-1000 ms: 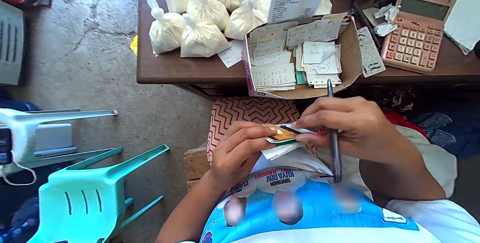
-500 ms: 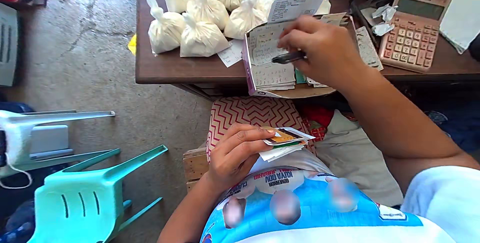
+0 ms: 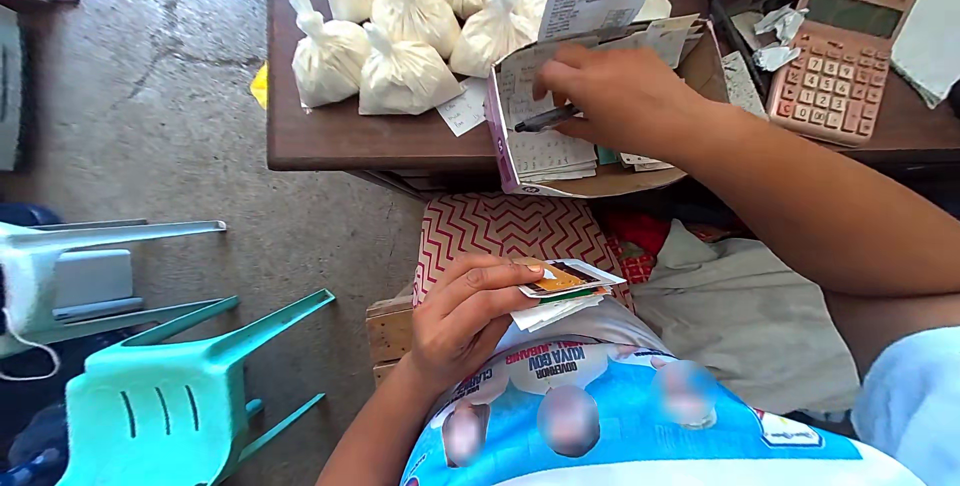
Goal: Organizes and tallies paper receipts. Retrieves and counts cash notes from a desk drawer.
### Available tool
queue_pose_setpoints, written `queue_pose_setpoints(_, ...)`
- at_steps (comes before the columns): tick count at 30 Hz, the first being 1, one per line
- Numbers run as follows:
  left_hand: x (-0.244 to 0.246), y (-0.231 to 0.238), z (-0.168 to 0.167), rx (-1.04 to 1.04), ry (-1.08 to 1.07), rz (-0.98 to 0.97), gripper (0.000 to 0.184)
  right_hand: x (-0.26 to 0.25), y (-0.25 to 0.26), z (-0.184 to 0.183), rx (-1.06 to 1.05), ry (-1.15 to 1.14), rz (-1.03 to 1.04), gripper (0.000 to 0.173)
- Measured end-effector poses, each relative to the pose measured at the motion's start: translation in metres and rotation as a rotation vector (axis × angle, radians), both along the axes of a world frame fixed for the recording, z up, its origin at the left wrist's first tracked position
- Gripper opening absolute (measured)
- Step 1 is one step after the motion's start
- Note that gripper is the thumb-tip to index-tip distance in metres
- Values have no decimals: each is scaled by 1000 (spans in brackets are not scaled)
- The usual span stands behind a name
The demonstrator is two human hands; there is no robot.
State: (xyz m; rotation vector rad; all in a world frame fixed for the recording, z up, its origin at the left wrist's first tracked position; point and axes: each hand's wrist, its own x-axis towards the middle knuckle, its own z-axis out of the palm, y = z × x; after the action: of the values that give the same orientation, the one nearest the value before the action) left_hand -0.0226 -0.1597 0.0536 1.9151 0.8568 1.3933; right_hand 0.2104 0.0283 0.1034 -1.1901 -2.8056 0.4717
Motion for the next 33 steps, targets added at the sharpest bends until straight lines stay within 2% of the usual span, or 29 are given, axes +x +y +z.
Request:
queue_pose_setpoints(4, -2, 5, 0, -11, -2, -29, 8, 21, -5, 11, -150, 181, 91, 12)
queue_pose_setpoints(10, 2, 17, -2, -51, 29, -121, 7, 48, -17, 19, -242, 197, 81, 15)
queue_pose_setpoints(18, 23, 40, 0, -65, 76, -200, 7, 86, -6, 25, -66, 209, -42, 17)
queue_pose_setpoints(23, 33, 51, -3, -85, 84, -234, 6, 107, -5, 26, -33, 263, -101, 21)
queue_pose_setpoints(27, 39, 54, -5, -99, 79, -255, 6, 102, -6, 21, 33, 274, -58, 21)
queue_pose_setpoints(33, 40, 49, -2, -76, 67, -265, 7, 55, -6, 12, 89, 93, -33, 20)
